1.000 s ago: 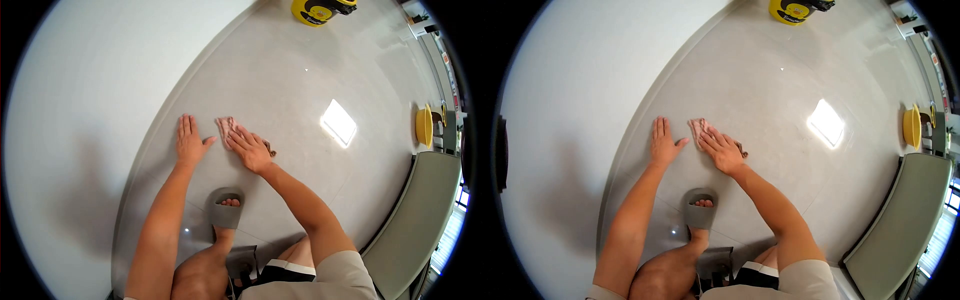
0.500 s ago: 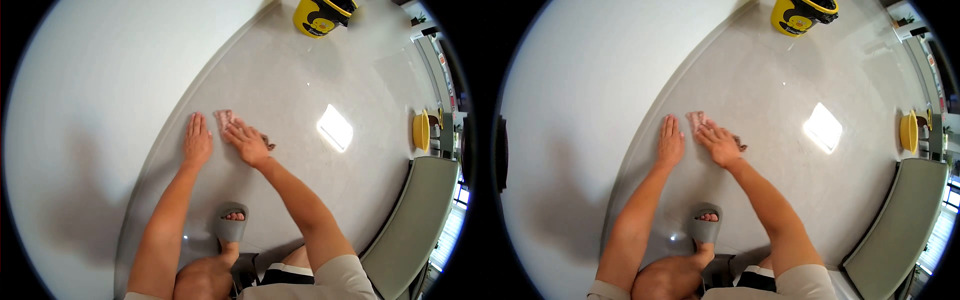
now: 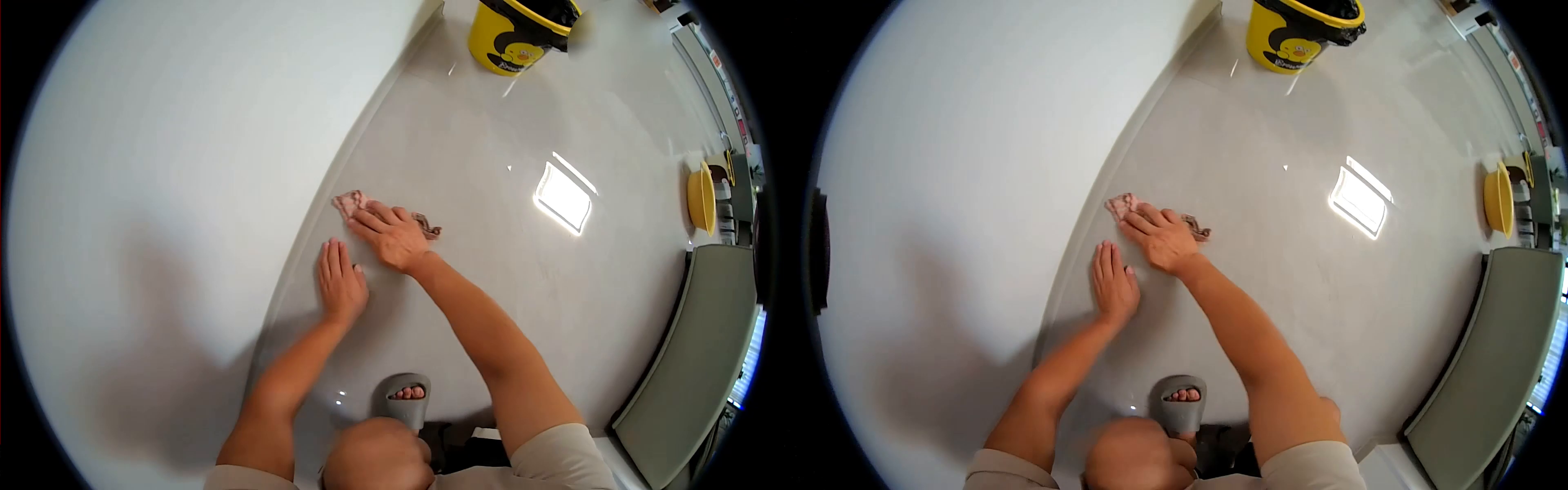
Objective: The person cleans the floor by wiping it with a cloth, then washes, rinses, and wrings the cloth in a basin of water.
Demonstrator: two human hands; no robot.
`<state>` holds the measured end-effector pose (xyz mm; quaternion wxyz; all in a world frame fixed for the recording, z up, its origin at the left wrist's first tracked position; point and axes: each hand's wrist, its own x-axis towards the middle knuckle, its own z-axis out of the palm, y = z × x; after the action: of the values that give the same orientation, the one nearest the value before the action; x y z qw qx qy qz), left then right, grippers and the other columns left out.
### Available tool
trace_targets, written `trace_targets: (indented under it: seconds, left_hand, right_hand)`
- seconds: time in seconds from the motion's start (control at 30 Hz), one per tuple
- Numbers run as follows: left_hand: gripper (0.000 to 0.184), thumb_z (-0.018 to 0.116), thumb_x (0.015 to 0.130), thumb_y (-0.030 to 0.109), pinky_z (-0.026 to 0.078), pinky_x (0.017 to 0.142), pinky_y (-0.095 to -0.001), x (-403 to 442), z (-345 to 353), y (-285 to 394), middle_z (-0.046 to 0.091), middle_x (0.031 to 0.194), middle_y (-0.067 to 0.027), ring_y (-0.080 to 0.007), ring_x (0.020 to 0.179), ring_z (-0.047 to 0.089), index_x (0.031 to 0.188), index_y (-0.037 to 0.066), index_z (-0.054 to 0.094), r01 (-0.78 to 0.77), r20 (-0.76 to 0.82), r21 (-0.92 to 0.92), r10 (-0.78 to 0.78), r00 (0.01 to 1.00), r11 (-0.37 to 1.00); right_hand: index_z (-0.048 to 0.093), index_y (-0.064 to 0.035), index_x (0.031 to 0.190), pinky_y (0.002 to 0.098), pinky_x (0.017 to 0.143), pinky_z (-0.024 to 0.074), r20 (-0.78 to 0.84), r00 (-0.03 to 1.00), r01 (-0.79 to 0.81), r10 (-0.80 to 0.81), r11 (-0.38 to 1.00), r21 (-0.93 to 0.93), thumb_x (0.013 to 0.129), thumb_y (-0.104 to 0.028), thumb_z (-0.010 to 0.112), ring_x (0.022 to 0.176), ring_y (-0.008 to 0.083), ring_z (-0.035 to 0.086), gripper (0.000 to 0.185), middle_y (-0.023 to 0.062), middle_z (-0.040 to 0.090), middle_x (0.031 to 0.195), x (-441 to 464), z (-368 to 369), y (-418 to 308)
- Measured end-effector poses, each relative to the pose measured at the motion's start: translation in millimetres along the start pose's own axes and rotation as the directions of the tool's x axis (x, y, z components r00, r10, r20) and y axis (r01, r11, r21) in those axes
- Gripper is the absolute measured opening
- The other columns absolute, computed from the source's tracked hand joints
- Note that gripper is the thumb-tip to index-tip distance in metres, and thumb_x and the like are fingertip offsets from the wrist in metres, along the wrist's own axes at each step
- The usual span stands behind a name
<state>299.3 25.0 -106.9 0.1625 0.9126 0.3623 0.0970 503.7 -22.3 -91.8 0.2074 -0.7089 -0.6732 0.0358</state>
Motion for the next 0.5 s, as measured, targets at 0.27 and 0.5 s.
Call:
trace_targets:
  seconds: [0.27,0.5]
  left_hand:
    - [0.047,0.062,0.093,0.004,0.036,0.115,-0.0563,31.2,16.2,17.3,0.054,0.146,-0.0227,-0.0438,0.136,0.048,0.14,0.0,0.06,0.108,-0.198,-0.133,-0.133,0.971,0.985]
    - [0.051,0.063,0.097,0.01,0.034,0.12,-0.0594,56.1,36.9,51.7,0.047,0.156,-0.0225,-0.0453,0.148,0.039,0.147,0.006,0.057,0.173,-0.279,0.03,-0.157,0.947,0.985]
  right_hand:
    - [0.057,-0.0163,0.153,0.046,0.108,0.0425,-0.098,0.906,-0.423,0.412,0.889,-0.173,0.097,-0.031,0.058,0.148,0.0253,0.043,0.058,0.0016,0.047,0.165,62.3,11.8,58.4]
    - [0.044,-0.0106,0.162,0.05,0.121,0.0295,-0.202,0.488,-0.872,0.849,0.485,-0.066,0.11,-0.031,0.046,0.157,0.0335,0.031,0.055,0.0087,0.035,0.173,-30.6,-35.5,93.5]
